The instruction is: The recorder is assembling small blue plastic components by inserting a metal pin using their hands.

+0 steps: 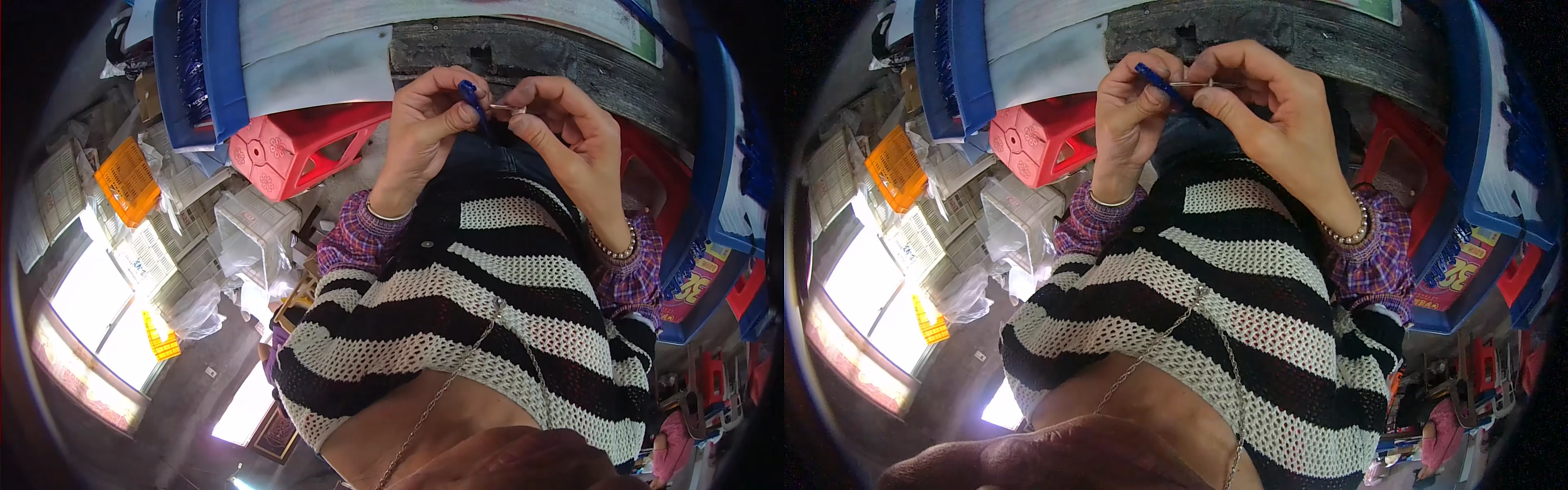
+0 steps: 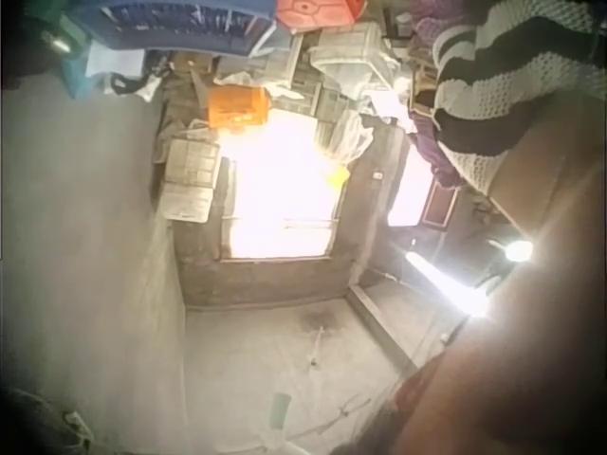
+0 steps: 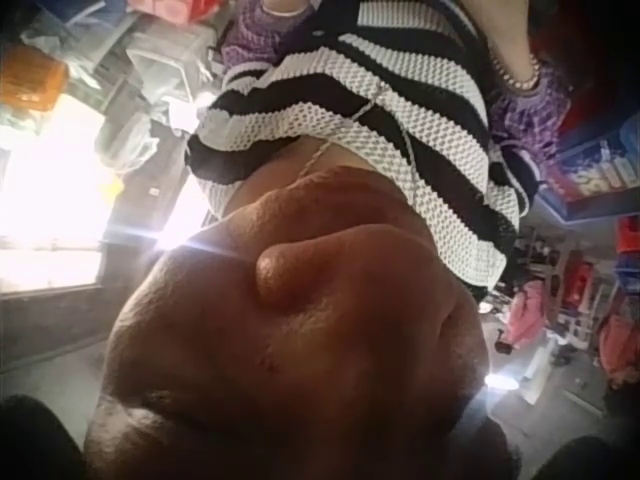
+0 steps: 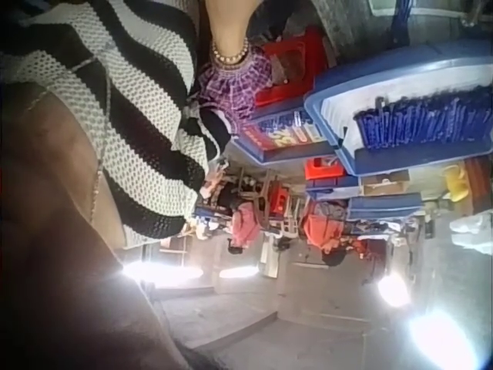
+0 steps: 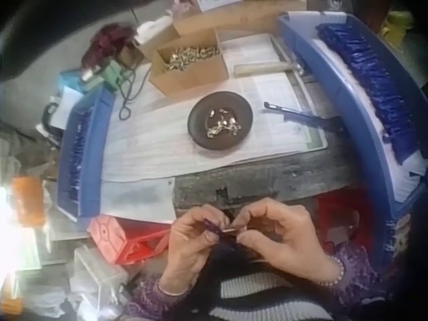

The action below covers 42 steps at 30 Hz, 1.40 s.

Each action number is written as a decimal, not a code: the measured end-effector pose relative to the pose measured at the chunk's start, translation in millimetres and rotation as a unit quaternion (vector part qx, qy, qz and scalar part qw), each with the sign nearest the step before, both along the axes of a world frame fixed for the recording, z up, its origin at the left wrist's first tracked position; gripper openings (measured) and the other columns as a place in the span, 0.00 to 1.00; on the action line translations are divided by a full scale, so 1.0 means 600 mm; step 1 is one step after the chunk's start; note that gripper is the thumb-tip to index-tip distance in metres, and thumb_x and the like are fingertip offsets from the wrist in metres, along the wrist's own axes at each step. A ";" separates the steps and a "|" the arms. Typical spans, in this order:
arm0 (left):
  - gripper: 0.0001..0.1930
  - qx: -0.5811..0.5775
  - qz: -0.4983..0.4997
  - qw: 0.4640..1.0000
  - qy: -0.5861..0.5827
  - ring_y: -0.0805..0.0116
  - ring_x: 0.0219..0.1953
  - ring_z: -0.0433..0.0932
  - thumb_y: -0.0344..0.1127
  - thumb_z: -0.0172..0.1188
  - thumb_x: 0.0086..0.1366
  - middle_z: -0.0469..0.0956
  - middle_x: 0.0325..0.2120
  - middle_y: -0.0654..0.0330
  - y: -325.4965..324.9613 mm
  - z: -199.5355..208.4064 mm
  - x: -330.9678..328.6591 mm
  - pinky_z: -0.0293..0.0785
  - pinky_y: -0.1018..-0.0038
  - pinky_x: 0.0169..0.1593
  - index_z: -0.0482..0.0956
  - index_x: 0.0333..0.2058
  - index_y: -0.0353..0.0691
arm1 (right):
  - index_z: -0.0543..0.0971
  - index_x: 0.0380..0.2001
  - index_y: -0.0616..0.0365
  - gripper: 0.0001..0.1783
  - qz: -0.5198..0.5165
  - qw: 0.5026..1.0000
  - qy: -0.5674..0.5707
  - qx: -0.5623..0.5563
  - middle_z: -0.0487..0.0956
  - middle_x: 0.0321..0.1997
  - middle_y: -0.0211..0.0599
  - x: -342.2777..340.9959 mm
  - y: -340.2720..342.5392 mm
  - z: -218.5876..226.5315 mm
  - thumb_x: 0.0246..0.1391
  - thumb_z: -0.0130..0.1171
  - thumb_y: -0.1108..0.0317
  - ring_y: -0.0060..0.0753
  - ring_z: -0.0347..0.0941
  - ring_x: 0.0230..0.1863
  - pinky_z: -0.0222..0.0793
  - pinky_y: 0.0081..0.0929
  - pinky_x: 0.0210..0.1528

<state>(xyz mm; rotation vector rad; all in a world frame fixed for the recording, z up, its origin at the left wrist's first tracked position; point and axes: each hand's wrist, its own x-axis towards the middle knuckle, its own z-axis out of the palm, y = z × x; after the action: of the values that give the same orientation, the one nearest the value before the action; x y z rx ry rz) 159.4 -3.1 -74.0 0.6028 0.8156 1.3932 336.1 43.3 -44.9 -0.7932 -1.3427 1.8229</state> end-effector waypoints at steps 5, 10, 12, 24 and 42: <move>0.10 0.010 -0.011 1.000 -0.001 0.73 0.35 0.73 0.25 0.64 0.52 0.75 0.32 0.59 0.000 -0.001 -0.002 0.70 0.80 0.39 0.75 0.34 0.36 | 0.75 0.41 0.69 0.13 0.022 0.997 -0.074 -0.002 0.79 0.36 0.38 0.005 0.000 0.006 0.50 0.58 0.78 0.22 0.75 0.35 0.70 0.14 0.38; 0.10 0.034 -0.015 0.998 0.046 0.69 0.36 0.72 0.27 0.64 0.52 0.73 0.32 0.58 0.001 -0.001 0.001 0.69 0.77 0.42 0.74 0.33 0.36 | 0.79 0.35 0.66 0.10 0.006 0.993 -0.098 0.068 0.80 0.29 0.36 0.001 -0.002 0.015 0.47 0.62 0.76 0.18 0.75 0.30 0.69 0.13 0.32; 0.11 0.037 -0.022 0.997 0.060 0.66 0.37 0.71 0.30 0.64 0.53 0.71 0.31 0.57 0.000 0.001 0.000 0.68 0.75 0.42 0.73 0.34 0.36 | 0.79 0.34 0.65 0.10 0.004 0.990 -0.107 0.092 0.80 0.28 0.36 0.001 -0.002 0.015 0.46 0.62 0.75 0.17 0.74 0.28 0.68 0.12 0.30; 0.11 0.041 -0.009 0.997 0.070 0.66 0.36 0.72 0.28 0.64 0.52 0.73 0.31 0.56 -0.004 0.000 0.003 0.69 0.74 0.41 0.73 0.33 0.34 | 0.79 0.32 0.67 0.08 0.003 0.985 -0.098 0.139 0.77 0.22 0.32 -0.003 -0.004 0.003 0.45 0.62 0.78 0.15 0.69 0.18 0.63 0.12 0.20; 0.11 0.037 -0.004 0.997 0.063 0.66 0.36 0.73 0.29 0.64 0.52 0.72 0.31 0.56 -0.003 0.000 0.000 0.69 0.75 0.42 0.73 0.34 0.35 | 0.79 0.31 0.67 0.08 -0.005 0.986 -0.091 0.137 0.76 0.21 0.31 -0.010 -0.006 -0.001 0.45 0.62 0.79 0.13 0.68 0.18 0.61 0.13 0.19</move>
<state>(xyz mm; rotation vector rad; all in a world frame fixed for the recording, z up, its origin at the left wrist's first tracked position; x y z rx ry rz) 159.3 -4.8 -73.9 0.7563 0.8623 1.3940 330.1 39.4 -45.5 -0.8290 -1.6603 1.5421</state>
